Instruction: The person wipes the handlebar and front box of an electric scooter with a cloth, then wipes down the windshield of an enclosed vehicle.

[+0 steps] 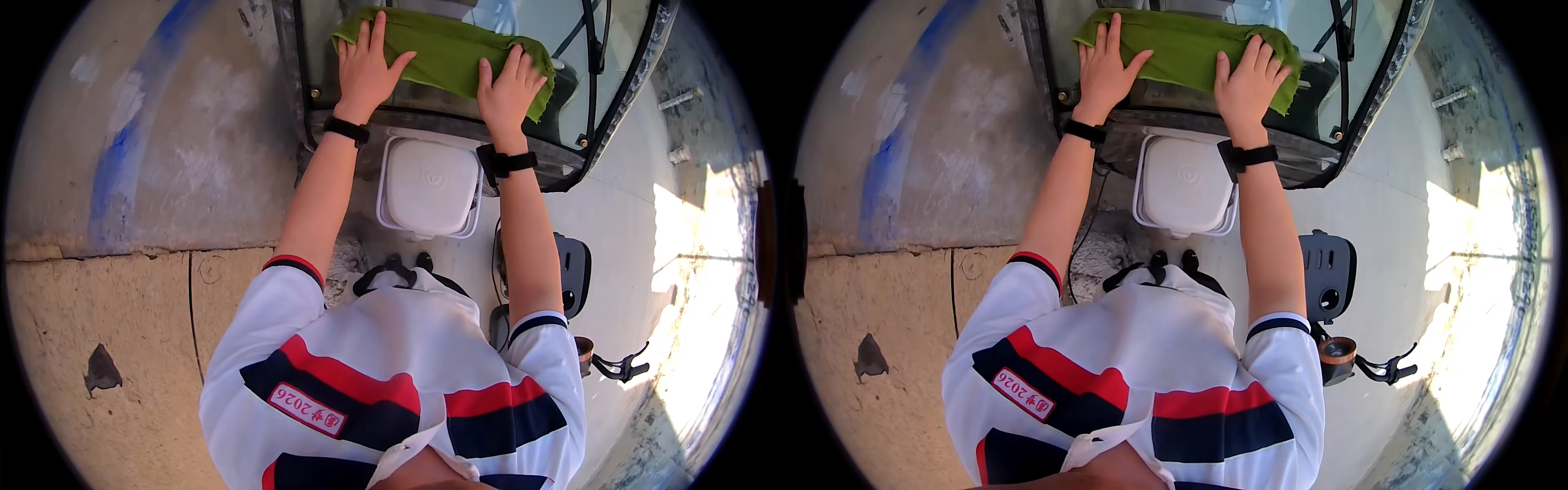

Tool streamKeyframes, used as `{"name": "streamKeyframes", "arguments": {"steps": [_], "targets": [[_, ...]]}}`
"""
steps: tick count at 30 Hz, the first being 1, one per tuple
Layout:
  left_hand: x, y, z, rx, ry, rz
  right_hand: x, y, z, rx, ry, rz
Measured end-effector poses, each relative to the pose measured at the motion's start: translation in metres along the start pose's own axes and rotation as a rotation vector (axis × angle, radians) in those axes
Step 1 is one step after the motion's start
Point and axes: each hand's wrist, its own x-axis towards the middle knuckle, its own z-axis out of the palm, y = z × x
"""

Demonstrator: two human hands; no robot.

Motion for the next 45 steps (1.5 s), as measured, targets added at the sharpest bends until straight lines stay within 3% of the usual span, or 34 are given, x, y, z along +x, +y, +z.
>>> {"name": "streamKeyframes", "arguments": {"steps": [5, 13, 18, 30, 45], "targets": [[-0.021, -0.031, -0.008, 0.056, 0.034, -0.104, 0.008, -0.042, 0.017, 0.035, 0.019, -0.093], [-0.075, -0.033, 0.002, 0.133, -0.096, -0.188, -0.028, -0.106, 0.028, 0.143, -0.244, -0.399], [-0.097, -0.022, 0.002, 0.06, -0.161, -0.187, -0.052, -0.108, 0.027, 0.206, -0.328, -0.556], [-0.118, 0.031, 0.004, -0.051, -0.213, -0.13, -0.079, -0.04, -0.003, 0.121, -0.224, -0.193], [-0.094, 0.129, 0.033, -0.204, -0.323, 0.233, -0.09, 0.103, -0.041, -0.162, -0.03, 0.179]]}}
